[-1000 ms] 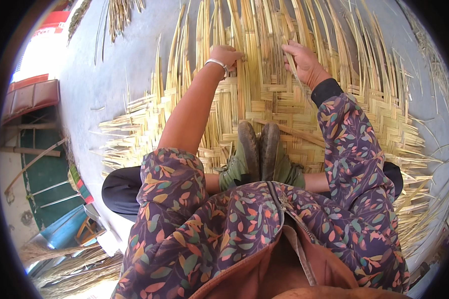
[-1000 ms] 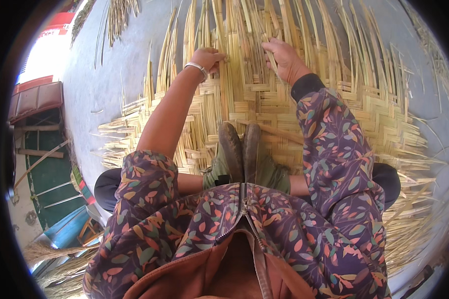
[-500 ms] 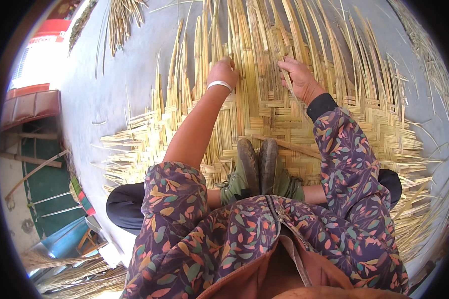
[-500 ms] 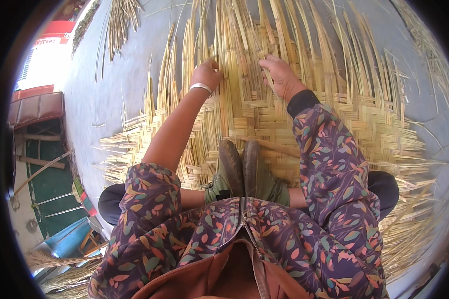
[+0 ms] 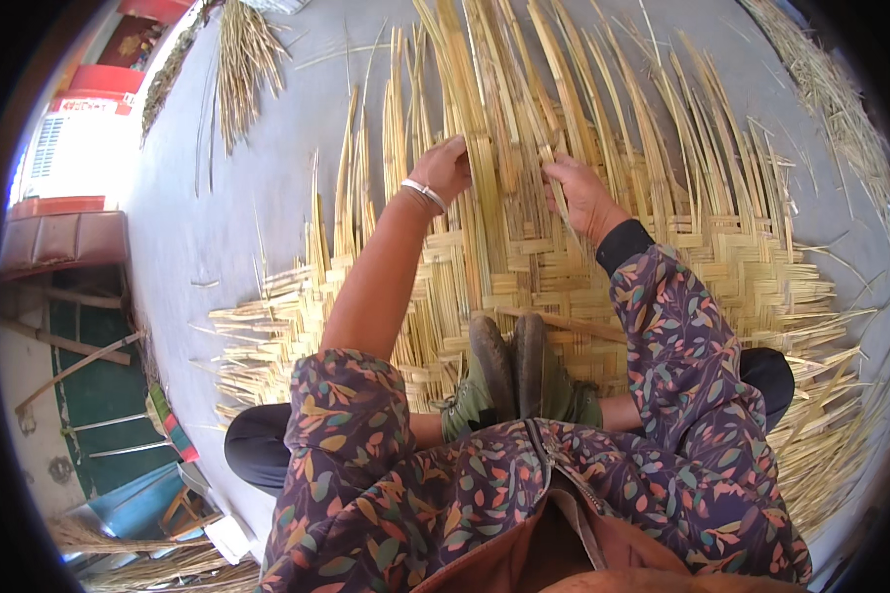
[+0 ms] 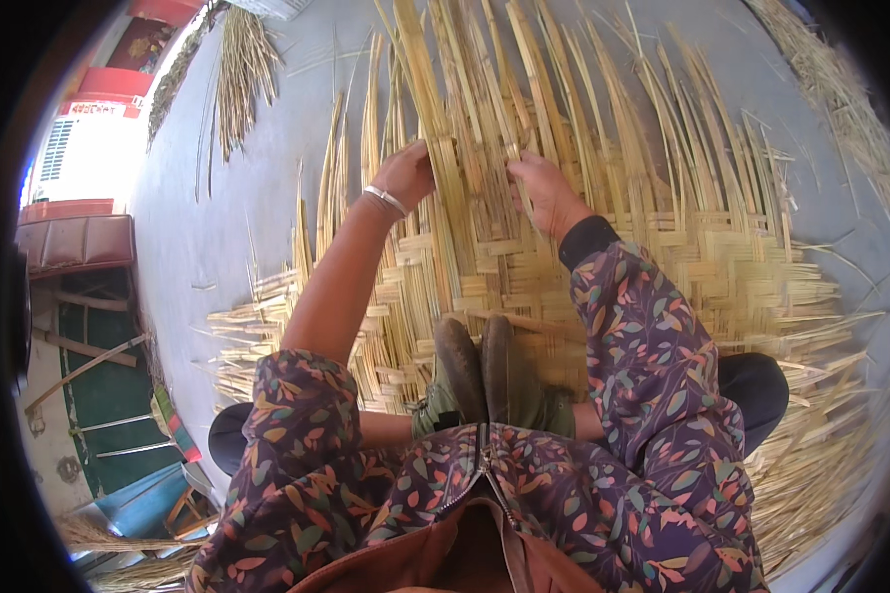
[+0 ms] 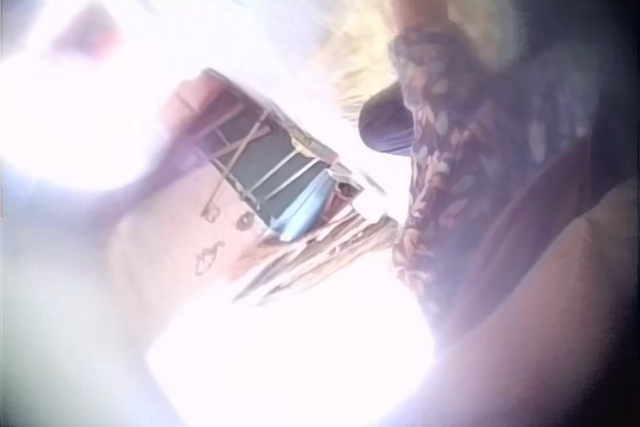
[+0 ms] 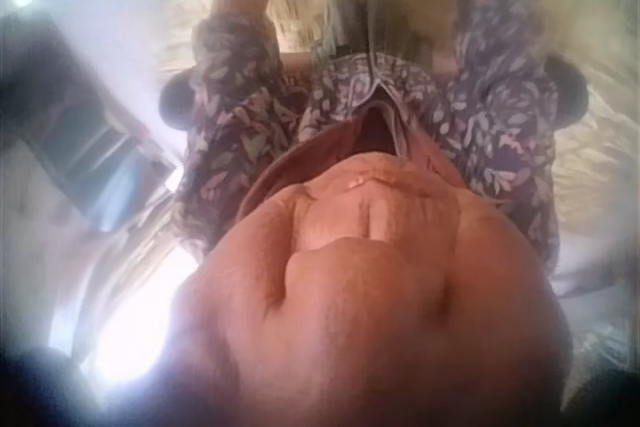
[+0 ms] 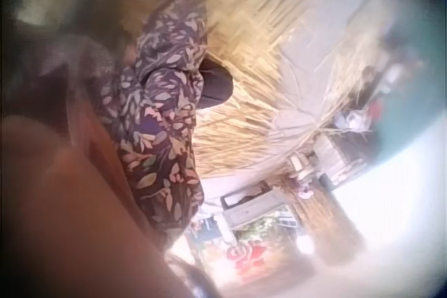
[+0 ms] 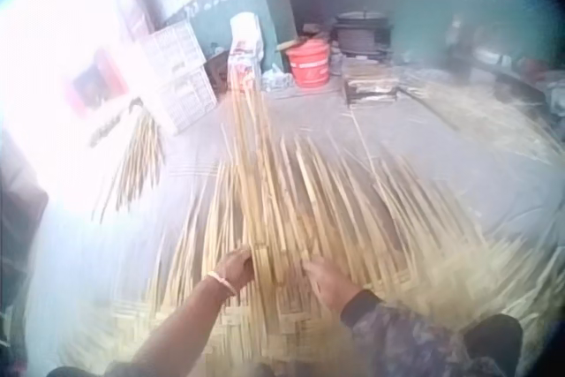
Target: The person sits on the floor and weaves thin dried plant strips by hand into a flat basket base. They repeatedly interlace strips, adjust alignment, and press the weave to maintain tension.
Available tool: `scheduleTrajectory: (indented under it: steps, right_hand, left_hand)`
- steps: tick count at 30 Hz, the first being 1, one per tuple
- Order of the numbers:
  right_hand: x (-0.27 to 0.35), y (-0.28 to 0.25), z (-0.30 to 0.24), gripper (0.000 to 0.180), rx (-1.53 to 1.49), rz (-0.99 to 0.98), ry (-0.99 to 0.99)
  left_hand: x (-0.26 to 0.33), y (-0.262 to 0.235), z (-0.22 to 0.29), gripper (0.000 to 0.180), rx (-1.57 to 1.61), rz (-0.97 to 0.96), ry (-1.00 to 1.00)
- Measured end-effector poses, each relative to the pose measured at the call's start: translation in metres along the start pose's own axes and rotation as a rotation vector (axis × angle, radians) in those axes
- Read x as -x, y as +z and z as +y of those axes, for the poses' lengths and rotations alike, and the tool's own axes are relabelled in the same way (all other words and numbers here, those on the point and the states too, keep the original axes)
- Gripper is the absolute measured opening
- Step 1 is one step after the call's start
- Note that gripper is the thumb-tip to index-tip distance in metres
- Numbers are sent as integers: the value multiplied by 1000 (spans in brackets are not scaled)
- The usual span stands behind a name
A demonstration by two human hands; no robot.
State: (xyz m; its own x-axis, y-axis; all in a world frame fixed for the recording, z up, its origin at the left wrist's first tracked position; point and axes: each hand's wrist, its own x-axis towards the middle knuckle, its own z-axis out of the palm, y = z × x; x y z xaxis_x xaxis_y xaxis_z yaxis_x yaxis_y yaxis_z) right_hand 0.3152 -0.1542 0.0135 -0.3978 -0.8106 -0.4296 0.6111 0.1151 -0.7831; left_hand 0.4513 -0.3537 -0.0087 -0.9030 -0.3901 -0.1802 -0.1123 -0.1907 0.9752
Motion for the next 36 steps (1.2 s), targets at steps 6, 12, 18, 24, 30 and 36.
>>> scheduleTrajectory:
  steps: [6,12,18,24,30,36]
  right_hand:
    - [7,10,-12,20,63,-23,38]
    - [32,34,-41,29,274,-176,35]
    - [6,12,-30,29,608,-366,-36]
    - [-16,-19,-9,23,712,-86,-66]
    - [-3,-18,-22,17,1287,6,-44]
    - [6,-14,-17,18,1878,-190,-22]
  left_hand:
    - [-11,19,27,28,246,112,-273]
    - [-6,13,56,33,-15,67,-307]
    - [10,24,47,19,610,163,41]
    - [36,17,26,7,632,429,219]
    - [88,-3,-6,16,442,715,-52]
    - [113,8,-36,28,542,845,-354]
